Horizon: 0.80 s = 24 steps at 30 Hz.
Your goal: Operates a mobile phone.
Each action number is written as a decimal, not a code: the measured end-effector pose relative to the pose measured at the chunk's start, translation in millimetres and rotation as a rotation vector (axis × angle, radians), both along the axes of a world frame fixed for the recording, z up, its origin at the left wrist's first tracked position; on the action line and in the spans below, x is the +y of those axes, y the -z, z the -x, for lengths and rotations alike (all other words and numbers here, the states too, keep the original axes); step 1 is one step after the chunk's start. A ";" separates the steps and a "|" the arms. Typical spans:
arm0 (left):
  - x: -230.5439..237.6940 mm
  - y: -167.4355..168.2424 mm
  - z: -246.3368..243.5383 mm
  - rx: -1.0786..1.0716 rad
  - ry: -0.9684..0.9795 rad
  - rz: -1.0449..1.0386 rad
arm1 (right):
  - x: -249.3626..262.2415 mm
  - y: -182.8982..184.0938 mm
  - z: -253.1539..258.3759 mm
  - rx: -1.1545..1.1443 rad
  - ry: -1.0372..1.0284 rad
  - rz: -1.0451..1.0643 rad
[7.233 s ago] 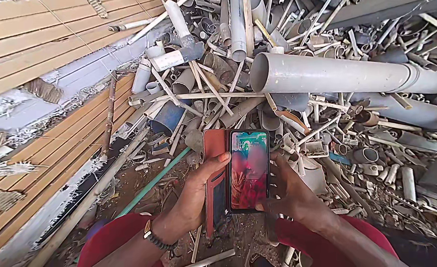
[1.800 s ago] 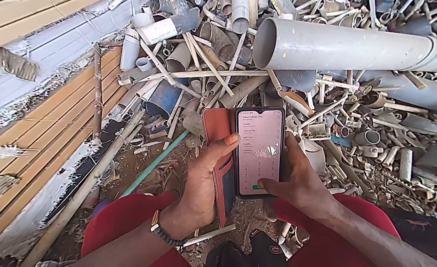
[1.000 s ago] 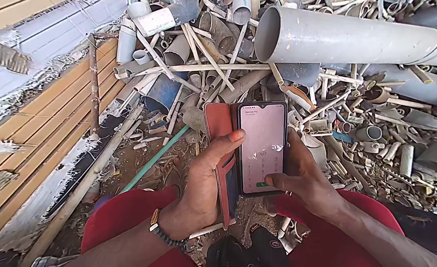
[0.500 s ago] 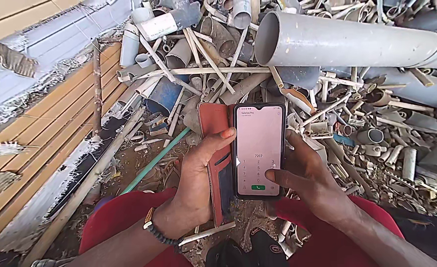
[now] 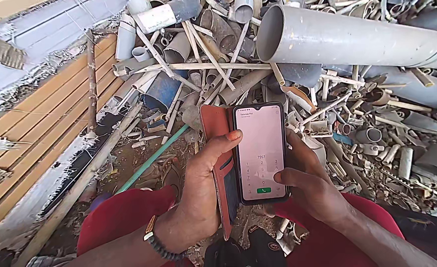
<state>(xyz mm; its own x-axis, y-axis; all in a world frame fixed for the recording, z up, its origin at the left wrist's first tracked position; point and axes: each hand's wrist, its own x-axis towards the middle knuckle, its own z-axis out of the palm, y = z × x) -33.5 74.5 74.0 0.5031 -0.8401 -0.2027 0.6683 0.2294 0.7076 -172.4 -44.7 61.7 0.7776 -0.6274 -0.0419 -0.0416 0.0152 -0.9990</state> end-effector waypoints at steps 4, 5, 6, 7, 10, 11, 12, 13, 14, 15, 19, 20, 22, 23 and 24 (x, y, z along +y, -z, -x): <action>2.1 -2.5 -3.6 0.006 0.006 0.023 | -4.2 1.4 0.6 -0.120 0.014 -0.144; 2.3 -3.3 -4.6 0.018 0.010 0.049 | -5.1 0.9 0.7 -0.150 0.018 -0.171; 2.7 -3.7 -5.5 0.031 0.021 0.075 | -5.5 0.7 1.3 -0.172 0.011 -0.180; 3.4 -3.6 -6.4 0.033 0.034 0.098 | -6.0 0.4 2.3 -0.188 -0.009 -0.175; 4.4 -2.8 -7.3 0.001 0.046 0.139 | -6.9 -1.1 4.1 -0.198 -0.060 -0.148; 4.6 -2.3 -7.3 -0.001 0.050 0.148 | -6.7 -1.5 4.5 -0.190 -0.065 -0.139; 4.7 -1.9 -7.2 -0.002 0.050 0.148 | -6.5 -1.7 4.6 -0.180 -0.072 -0.122; 4.7 -1.7 -7.3 -0.004 0.051 0.143 | -6.6 -1.8 4.4 -0.165 -0.077 -0.100; 4.7 -1.7 -7.4 0.001 0.051 0.135 | -6.9 -1.5 4.5 -0.152 -0.082 -0.081; 4.8 -1.9 -7.5 0.007 0.052 0.124 | -7.1 -1.1 4.5 -0.143 -0.085 -0.070; 4.3 -1.7 -7.1 0.010 0.050 0.089 | -8.1 -1.5 5.5 -0.125 -0.090 -0.096; 4.4 -1.5 -6.7 0.005 0.045 0.083 | -8.0 -2.0 5.5 -0.116 -0.083 -0.108; 4.4 -1.6 -6.2 0.006 0.050 0.080 | -6.7 -3.4 4.5 -0.085 -0.044 -0.124; 4.2 -1.8 -5.8 0.008 0.053 0.079 | -6.4 -3.8 4.1 -0.071 -0.023 -0.122; 4.0 -1.7 -5.5 0.006 0.054 0.078 | -6.3 -4.0 3.7 -0.062 -0.010 -0.114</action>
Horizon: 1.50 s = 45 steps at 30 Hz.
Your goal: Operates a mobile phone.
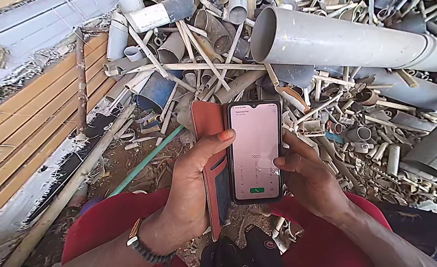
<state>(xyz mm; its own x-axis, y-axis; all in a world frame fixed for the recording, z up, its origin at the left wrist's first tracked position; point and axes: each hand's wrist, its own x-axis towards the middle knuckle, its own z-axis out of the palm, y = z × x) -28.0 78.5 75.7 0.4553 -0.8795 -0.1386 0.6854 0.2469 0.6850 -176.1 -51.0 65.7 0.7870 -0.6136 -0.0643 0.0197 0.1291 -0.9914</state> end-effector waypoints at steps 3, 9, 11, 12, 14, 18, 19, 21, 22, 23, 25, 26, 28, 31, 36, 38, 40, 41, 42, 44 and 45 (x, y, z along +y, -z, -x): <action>-0.8 -1.3 1.2 -0.012 -0.014 -0.028 | 0.1 -0.1 -0.3 0.000 0.000 0.022; -0.6 -1.7 1.7 -0.014 -0.016 -0.038 | 0.2 1.8 -0.8 0.006 -0.008 0.059; -0.8 -1.7 1.9 -0.013 -0.023 -0.046 | 0.9 1.0 -1.6 0.027 0.007 0.049; -1.0 -1.7 2.0 -0.013 -0.025 -0.047 | 1.0 0.9 -1.6 0.032 0.010 0.043; -1.3 -1.5 2.1 -0.010 -0.026 -0.050 | 0.0 2.2 -0.1 0.019 -0.010 0.036; -2.0 1.0 1.4 -0.016 -0.035 -0.053 | -0.8 3.9 1.2 -0.014 -0.051 0.033; -2.3 1.0 1.4 -0.008 -0.036 -0.050 | 0.2 3.5 0.8 -0.005 -0.047 0.041; -2.5 1.6 1.4 0.023 -0.026 -0.029 | 3.4 3.4 -0.4 0.028 -0.030 0.082; -2.6 2.3 1.4 0.032 -0.020 -0.020 | 5.5 4.5 -1.0 0.036 -0.022 0.100; -2.6 3.0 1.6 0.032 -0.017 -0.015 | 7.4 6.1 -1.5 0.040 -0.018 0.118; -2.7 4.1 2.5 0.010 -0.014 -0.016 | 11.9 8.0 -3.1 0.068 0.000 0.162; -2.7 4.8 2.9 0.003 -0.008 -0.010 | 13.9 9.0 -4.1 0.080 0.009 0.178; -2.9 6.0 3.7 -0.006 -0.007 -0.014 | 16.4 10.5 -5.5 0.098 0.023 0.179; -3.5 7.7 4.3 -0.011 -0.013 -0.036 | 17.2 9.9 -4.7 0.122 0.019 0.160; -3.7 7.4 3.5 -0.006 -0.003 -0.039 | 16.1 8.7 -3.7 0.112 0.005 0.156; -3.4 6.9 3.2 -0.010 -0.001 -0.042 | 16.2 8.2 -4.0 0.115 0.007 0.155; -3.8 5.5 3.1 -0.006 -0.002 -0.046 | 15.6 8.0 -4.8 0.110 0.010 0.151; -3.9 5.3 3.0 -0.007 -0.003 -0.044 | 15.6 8.2 -5.2 0.110 0.014 0.158; -4.3 5.5 2.6 -0.011 -0.005 -0.040 | 15.8 8.2 -5.5 0.110 0.019 0.166; -4.8 6.2 2.1 -0.013 -0.005 -0.024 | 16.3 8.3 -6.1 0.120 0.023 0.192; -5.1 6.1 2.2 -0.015 -0.004 -0.023 | 16.3 8.2 -6.4 0.122 0.023 0.196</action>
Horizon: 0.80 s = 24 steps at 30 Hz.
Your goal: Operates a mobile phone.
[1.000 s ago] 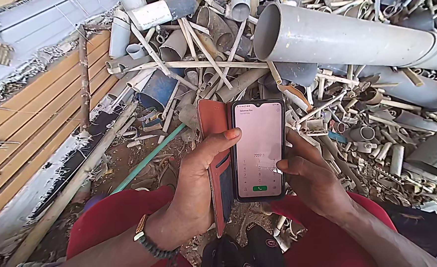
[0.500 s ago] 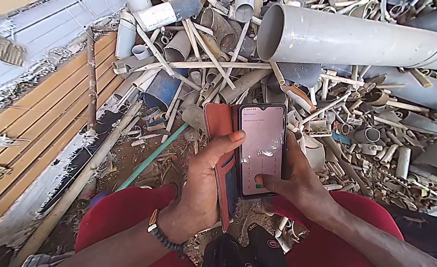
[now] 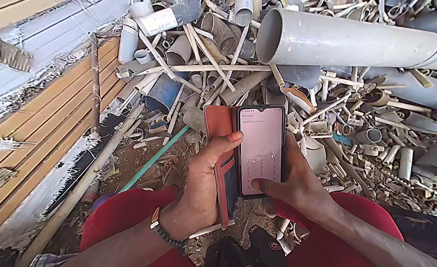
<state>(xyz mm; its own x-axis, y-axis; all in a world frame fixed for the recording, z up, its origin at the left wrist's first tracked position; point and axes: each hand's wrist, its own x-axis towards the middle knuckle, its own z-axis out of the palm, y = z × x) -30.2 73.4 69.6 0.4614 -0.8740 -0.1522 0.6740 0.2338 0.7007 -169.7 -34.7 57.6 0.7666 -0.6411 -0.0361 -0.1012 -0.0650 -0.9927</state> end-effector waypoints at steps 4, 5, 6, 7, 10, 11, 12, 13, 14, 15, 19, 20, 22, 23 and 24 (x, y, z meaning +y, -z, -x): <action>0.1 0.3 -0.2 0.000 -0.001 -0.003 | 0.6 -0.5 -0.6 -0.005 -0.002 -0.011; 0.1 0.4 -0.1 0.002 -0.002 -0.002 | 0.5 -0.4 -0.4 -0.005 -0.003 -0.010; 0.1 0.1 0.2 0.002 -0.007 -0.005 | 0.5 -0.2 -0.2 -0.002 -0.003 -0.005; 0.2 -0.3 0.4 0.002 -0.012 -0.011 | 0.4 -0.2 -0.1 -0.003 -0.003 -0.005; 0.7 0.7 0.2 0.001 -0.014 -0.005 | 0.3 -0.1 0.2 0.010 -0.003 0.005; 0.6 0.8 0.3 -0.001 -0.017 0.000 | 0.4 -0.3 -0.1 0.010 0.001 0.002; 0.6 0.6 0.4 -0.002 -0.018 0.006 | 0.6 -0.5 -0.5 0.008 0.006 0.001; 0.6 0.5 0.3 0.001 -0.017 0.012 | 0.8 -0.6 -0.8 0.007 0.008 0.003; 0.7 0.2 0.2 0.000 -0.015 0.013 | 0.7 -0.4 -1.2 0.003 0.008 0.009; 0.8 0.0 0.1 -0.009 -0.016 0.007 | 0.5 0.0 -1.9 -0.003 0.010 0.014; 0.3 0.2 0.5 -0.026 -0.026 -0.009 | 1.9 1.3 -5.0 0.003 0.034 0.030; 0.3 0.4 0.6 -0.023 -0.022 -0.006 | 3.0 2.2 -6.0 -0.002 0.051 0.031; 0.4 1.1 0.8 -0.027 -0.015 -0.014 | 6.0 5.3 -7.9 -0.006 0.098 0.050; 0.5 1.5 1.1 -0.032 -0.019 -0.022 | 7.6 7.0 -8.6 -0.008 0.120 0.056; 0.5 1.7 1.4 -0.035 -0.019 -0.027 | 8.8 8.9 -8.8 -0.016 0.131 0.058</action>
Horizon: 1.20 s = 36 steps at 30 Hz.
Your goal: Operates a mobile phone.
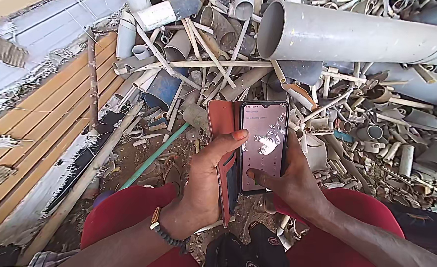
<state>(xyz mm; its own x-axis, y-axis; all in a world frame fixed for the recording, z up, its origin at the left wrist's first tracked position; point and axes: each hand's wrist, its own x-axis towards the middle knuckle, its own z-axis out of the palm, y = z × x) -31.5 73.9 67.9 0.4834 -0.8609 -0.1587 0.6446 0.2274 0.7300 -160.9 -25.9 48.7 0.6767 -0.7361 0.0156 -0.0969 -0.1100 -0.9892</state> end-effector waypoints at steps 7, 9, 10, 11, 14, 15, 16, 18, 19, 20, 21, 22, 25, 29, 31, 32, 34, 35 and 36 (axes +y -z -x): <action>-1.1 -2.0 -4.6 0.047 0.034 0.011 | -3.1 -1.4 5.9 -0.053 -0.093 -0.069; -1.2 -2.0 -7.3 0.051 0.044 0.019 | -6.2 -6.0 9.2 -0.044 -0.147 -0.109; -1.1 -2.3 -8.4 0.062 0.045 0.024 | -8.1 -8.1 11.0 -0.038 -0.173 -0.127; -1.0 -3.1 -9.4 0.072 0.039 0.023 | -10.5 -9.8 12.9 -0.040 -0.198 -0.143; -0.6 -5.2 -10.9 0.083 0.012 0.045 | -18.7 -13.8 18.3 -0.068 -0.272 -0.162; -0.6 -5.7 -10.7 0.073 -0.002 0.054 | -20.3 -14.3 19.2 -0.088 -0.285 -0.150; -0.8 -6.5 -10.6 0.066 -0.020 0.067 | -21.0 -14.4 19.5 -0.110 -0.284 -0.134; -1.0 -9.0 -12.0 0.057 -0.038 0.098 | -20.2 -14.1 18.9 -0.145 -0.261 -0.092; -0.8 -9.9 -13.0 0.050 -0.038 0.115 | -19.7 -14.0 18.5 -0.152 -0.251 -0.071; -0.3 -9.9 -13.6 0.043 -0.029 0.139 | -18.8 -14.0 18.0 -0.153 -0.233 -0.061; 0.3 -9.4 -13.6 0.039 -0.019 0.163 | -17.4 -13.9 17.3 -0.152 -0.211 -0.053; 0.7 -9.1 -13.0 0.035 -0.011 0.179 | -15.8 -13.6 16.4 -0.147 -0.187 -0.040; -0.1 -7.7 -11.0 0.041 0.004 0.184 | -9.3 -10.6 12.3 -0.141 -0.121 -0.003; -2.3 -5.4 -7.3 0.017 -0.006 0.113 | -1.2 -5.6 6.0 -0.131 -0.028 0.010; -2.5 -4.1 -6.9 0.022 0.012 0.108 | 0.2 -3.2 5.1 -0.108 -0.008 0.011; -2.5 -3.7 -7.3 0.030 0.022 0.116 | 0.0 -2.9 4.8 -0.100 -0.008 0.006; -2.0 -3.4 -8.2 0.028 0.031 0.119 | -0.8 -3.4 4.3 -0.101 -0.009 -0.017; -1.9 -3.2 -8.2 0.026 0.027 0.117 | -0.8 -3.8 4.3 -0.104 -0.012 -0.019; -1.7 -2.7 -7.8 0.021 0.023 0.119 | -0.3 -3.8 4.3 -0.107 -0.014 -0.013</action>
